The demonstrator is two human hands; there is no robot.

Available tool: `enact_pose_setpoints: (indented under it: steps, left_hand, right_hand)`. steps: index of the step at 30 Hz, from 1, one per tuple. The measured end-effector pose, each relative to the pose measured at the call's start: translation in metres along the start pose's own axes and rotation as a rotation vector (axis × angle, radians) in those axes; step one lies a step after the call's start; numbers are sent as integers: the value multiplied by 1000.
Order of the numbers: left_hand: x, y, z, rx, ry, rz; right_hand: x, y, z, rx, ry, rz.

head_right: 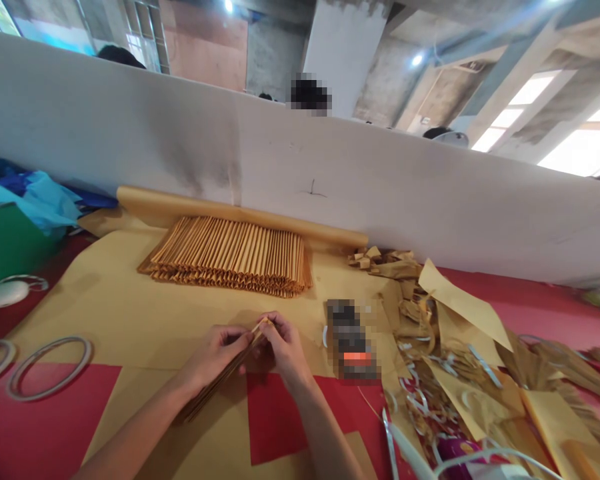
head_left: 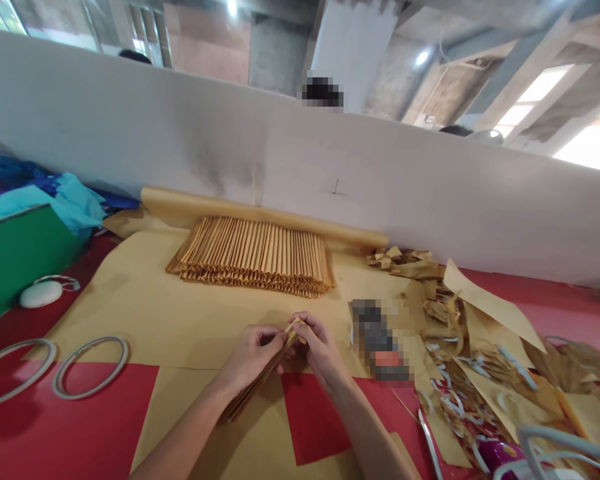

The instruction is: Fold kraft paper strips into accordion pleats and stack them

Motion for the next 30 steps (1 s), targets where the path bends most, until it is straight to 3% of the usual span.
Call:
enact_pose_setpoints:
  steps: [7, 15, 23, 30]
  left_hand:
    - [-4, 0, -1, -32, 79, 8]
    - [-4, 0, -1, -8, 90, 4]
    - [-10, 8, -3, 112, 115, 24]
    - [-12, 5, -4, 142, 143, -88]
  right_hand:
    - [-1, -4, -2, -85, 45, 160]
    - [-4, -1, -2, -58, 57, 127]
    - [0, -11, 1, -156, 54, 142]
    - [0, -5, 0, -88, 43, 162]
Point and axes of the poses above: each hand's wrist, its own z-axis away from the middle knuckle, its own x-axis out of the palm, y = z × x, the point moved 6 cm from there along -z, towards the middle knuckle, and after that the axes turned 4 degrees about y, right-handed, at the moved point
